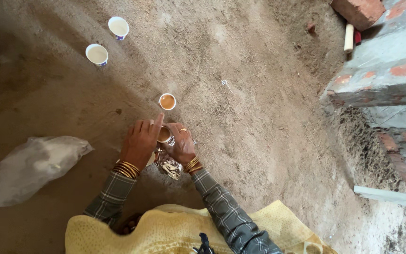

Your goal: The person pours tea from a silver foil packet into small paper cups arranged on a dirt floor, handling the packet with both hands.

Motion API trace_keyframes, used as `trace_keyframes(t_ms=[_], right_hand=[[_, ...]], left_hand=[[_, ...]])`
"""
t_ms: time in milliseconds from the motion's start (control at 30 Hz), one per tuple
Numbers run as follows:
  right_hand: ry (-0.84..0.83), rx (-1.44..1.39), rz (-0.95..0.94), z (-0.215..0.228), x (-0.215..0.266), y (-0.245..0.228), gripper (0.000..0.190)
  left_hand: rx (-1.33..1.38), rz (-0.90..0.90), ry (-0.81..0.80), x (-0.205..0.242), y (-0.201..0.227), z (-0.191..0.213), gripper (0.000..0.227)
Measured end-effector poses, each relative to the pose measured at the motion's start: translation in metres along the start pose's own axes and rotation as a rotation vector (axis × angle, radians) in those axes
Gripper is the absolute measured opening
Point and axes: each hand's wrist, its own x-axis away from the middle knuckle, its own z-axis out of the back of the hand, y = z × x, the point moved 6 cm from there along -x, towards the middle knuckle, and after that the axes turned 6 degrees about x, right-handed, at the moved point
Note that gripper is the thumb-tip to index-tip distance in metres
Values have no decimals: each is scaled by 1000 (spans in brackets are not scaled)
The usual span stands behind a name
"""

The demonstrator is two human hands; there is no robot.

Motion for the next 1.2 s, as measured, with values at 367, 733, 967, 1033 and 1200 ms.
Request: trace_keyframes(t_ms=[367,733,967,1033,1200], right_hand=[[30,1,23,4,-8,-11,74],[44,4,58,4,-16,-18,70],[-6,-9,50,6,-21,-29,69],[5,-13,56,8,-23,-32,69],[34,-21,77,10,-24,-38,67]], left_hand=[[-44,8,-19,2,-7,-6,77],[-33,38,0,7,-14,2,72],[-86,50,-29,11,-16,7,69],[-94,58,-8,12,-17,10,68],[-75,65,25,13,-20,15,69]])
